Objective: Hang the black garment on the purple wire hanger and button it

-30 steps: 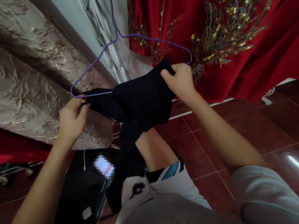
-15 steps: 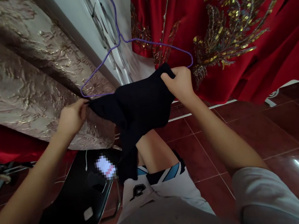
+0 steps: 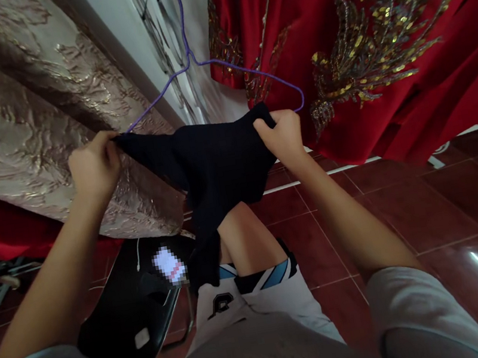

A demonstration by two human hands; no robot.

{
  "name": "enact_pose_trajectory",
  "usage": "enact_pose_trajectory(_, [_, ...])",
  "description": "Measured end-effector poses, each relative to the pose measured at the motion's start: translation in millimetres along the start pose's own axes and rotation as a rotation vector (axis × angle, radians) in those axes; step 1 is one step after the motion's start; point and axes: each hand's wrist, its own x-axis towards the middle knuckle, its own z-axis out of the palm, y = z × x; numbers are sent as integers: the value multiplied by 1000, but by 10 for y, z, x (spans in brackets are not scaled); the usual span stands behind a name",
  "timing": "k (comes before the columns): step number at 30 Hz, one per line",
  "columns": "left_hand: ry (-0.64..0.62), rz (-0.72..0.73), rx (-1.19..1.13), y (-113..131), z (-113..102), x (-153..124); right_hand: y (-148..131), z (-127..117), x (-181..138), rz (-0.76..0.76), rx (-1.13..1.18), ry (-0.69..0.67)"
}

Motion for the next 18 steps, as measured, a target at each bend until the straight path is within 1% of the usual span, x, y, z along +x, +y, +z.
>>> enact_pose_trajectory(2, [35,-7,-25,89,21,131,16,46,-15,1,19,-5])
enact_pose_trajectory(4, [45,-1,-87,242,61,278,9,93,-44,21,40,-22])
enact_pose_trajectory(7, [-6,80,-209,501,130,428,-34,107,-113,64,77,-95])
enact_pose_trajectory(9, [-42,151,-233,608,156,460,-60,45,-159,35,119,-149])
enact_pose_trajectory(11, [-66,185,-217,628,164,466,-69,-82,-182,-68,154,-133])
enact_pose_trajectory(13, [-95,187,-205,586,161,478,-58,-260,-156,-201,162,-28])
enact_pose_trajectory(15, [-121,184,-200,526,148,507,-38,-469,-68,-272,119,97])
enact_pose_trajectory(16, [-129,187,-199,500,139,524,-32,-577,-3,-268,78,106])
enact_pose_trajectory(17, [-131,191,-201,479,127,539,-32,-679,73,-230,40,67])
enact_pose_trajectory(18, [-131,194,-208,464,114,550,-42,-771,154,-162,33,-16])
